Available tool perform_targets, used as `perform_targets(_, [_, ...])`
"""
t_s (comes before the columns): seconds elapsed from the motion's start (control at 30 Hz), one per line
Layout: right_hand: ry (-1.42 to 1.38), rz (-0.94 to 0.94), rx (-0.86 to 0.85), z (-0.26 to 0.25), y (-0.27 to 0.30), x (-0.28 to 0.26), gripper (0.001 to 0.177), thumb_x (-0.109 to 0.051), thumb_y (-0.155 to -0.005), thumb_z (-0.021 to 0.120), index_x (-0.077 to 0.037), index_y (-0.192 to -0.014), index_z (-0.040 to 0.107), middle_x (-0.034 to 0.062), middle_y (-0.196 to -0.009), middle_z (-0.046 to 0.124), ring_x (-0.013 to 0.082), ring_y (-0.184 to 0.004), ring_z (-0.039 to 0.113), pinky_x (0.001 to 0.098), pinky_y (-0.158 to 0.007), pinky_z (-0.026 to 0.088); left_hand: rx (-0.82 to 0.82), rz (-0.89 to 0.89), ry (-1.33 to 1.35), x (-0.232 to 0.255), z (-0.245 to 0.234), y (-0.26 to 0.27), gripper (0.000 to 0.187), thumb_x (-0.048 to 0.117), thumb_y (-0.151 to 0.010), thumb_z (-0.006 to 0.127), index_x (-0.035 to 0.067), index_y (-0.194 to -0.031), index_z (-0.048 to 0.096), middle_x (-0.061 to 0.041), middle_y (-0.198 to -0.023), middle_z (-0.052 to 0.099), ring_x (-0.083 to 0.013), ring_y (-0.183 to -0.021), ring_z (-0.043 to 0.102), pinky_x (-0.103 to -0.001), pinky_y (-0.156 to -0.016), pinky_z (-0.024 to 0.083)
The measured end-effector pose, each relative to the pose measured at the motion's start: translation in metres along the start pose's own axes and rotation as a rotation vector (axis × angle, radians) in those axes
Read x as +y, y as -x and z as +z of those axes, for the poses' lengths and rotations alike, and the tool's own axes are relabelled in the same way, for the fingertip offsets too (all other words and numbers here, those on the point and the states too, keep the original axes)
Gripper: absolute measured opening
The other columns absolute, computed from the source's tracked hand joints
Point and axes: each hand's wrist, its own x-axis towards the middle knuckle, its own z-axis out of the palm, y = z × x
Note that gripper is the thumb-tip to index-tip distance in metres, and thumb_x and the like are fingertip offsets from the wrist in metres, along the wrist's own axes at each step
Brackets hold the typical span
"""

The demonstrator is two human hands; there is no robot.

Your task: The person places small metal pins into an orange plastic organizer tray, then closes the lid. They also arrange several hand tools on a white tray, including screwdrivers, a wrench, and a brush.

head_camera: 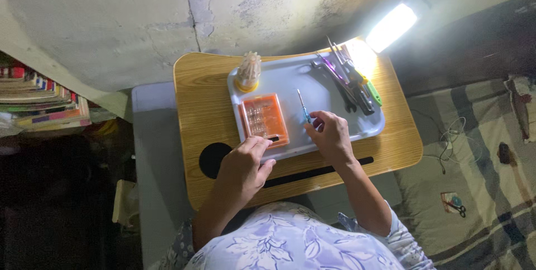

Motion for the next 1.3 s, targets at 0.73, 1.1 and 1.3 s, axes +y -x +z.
perform_targets(0.73, [-0.170,-0.066,-0.090,0.027,-0.009,-0.019,0.023,-0.014,-0.091,0.073,-0.003,-0.111,0.076,0.0068,-0.076,0.072,0.0128,-0.064,0.063,0.0298,-0.062,0.054,0.052,0.045,-0.016,-0.003,-0.010,0.019,0.038,0.013,-0.083,0.077,-0.001,-0.117,0.067,-0.016,-0.112,0.070,-0.0339,-0.102,0.071,-0.041,-0.088,0.056])
perform_targets(1.1, [0.298,-0.246,0.295,-0.045,-0.056,0.056,0.015,-0.007,-0.090,0.072,-0.005,-0.103,0.077,0.0172,-0.097,0.074,0.0271,-0.081,0.073,0.0389,-0.071,0.060,0.109,0.025,-0.063,0.049,0.023,-0.002,0.037,0.016,-0.084,0.077,-0.001,-0.116,0.067,-0.019,-0.114,0.070,-0.0361,-0.103,0.070,-0.042,-0.089,0.056])
perform_targets(1.3, [0.357,-0.261,0.187,-0.058,-0.076,0.060,0.013,-0.008,-0.089,0.072,-0.001,-0.100,0.073,0.0192,-0.099,0.071,0.0344,-0.086,0.073,0.0457,-0.076,0.060,-0.016,-0.063,-0.012,0.068,0.052,-0.027,0.036,0.015,-0.087,0.075,-0.001,-0.118,0.067,-0.018,-0.114,0.070,-0.0346,-0.105,0.070,-0.041,-0.093,0.055])
